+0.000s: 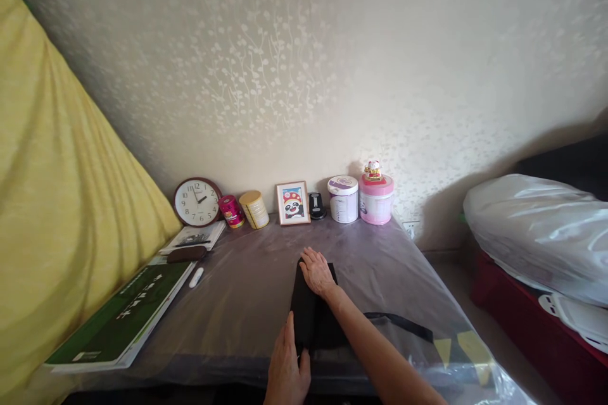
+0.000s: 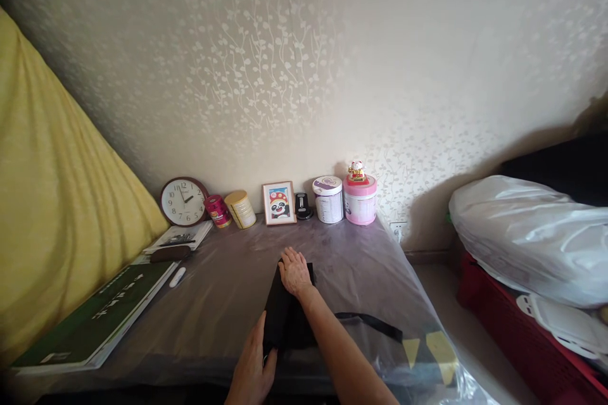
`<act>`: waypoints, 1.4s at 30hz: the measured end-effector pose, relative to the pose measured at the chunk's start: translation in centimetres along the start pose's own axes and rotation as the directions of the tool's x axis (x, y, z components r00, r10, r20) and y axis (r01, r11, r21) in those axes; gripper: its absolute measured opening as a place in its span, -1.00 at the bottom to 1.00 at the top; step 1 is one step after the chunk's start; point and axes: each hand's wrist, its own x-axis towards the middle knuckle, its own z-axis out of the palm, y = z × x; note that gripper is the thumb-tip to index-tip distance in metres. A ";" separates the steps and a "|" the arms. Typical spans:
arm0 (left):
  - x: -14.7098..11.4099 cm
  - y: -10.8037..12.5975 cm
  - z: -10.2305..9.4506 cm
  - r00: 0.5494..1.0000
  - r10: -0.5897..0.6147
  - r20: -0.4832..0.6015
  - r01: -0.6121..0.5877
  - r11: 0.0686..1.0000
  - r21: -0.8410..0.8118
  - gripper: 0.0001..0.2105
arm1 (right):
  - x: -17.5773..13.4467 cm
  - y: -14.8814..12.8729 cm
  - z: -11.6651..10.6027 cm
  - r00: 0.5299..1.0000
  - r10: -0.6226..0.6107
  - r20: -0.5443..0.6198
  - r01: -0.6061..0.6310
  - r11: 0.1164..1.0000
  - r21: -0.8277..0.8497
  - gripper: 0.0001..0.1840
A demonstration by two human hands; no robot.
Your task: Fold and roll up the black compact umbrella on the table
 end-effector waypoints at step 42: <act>-0.2 -0.7 1.3 0.990 0.012 -0.139 -0.009 1.000 0.021 -0.46 | -10.6 -3.1 -5.2 0.928 0.364 0.080 -0.372 0.904 0.210 -0.58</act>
